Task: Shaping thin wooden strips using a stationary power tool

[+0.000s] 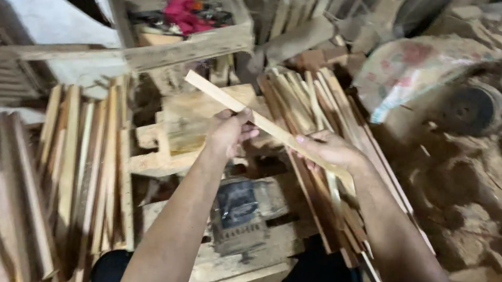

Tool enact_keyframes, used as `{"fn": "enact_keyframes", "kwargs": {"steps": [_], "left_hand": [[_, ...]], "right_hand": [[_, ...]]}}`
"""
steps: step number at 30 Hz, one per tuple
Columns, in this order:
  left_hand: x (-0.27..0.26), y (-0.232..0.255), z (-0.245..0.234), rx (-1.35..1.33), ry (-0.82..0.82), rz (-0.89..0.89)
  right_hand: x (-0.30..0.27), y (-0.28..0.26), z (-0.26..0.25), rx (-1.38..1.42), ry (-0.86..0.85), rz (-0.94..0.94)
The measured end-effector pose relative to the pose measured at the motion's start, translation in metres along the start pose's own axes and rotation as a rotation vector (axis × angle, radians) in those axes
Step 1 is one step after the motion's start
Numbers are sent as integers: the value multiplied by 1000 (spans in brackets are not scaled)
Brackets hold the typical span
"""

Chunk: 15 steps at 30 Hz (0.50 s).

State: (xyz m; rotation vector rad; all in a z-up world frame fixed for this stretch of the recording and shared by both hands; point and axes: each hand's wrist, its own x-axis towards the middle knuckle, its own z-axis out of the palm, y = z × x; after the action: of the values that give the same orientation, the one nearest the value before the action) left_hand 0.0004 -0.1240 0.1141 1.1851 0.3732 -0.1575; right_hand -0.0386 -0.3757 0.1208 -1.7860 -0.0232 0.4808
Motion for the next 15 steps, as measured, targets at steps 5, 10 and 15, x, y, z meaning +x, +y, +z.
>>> {"fn": "enact_keyframes", "kwargs": {"steps": [5, 10, 15], "left_hand": [[-1, 3, -57, -98, 10, -11], [-40, 46, -102, -150, -27, -1], [29, -14, -174, 164, 524, 531]], "right_hand": [[34, -19, 50, -355, 100, -384], [40, -30, 77, -681, 321, -467], [59, -12, 68, -619, 279, -498]]}}
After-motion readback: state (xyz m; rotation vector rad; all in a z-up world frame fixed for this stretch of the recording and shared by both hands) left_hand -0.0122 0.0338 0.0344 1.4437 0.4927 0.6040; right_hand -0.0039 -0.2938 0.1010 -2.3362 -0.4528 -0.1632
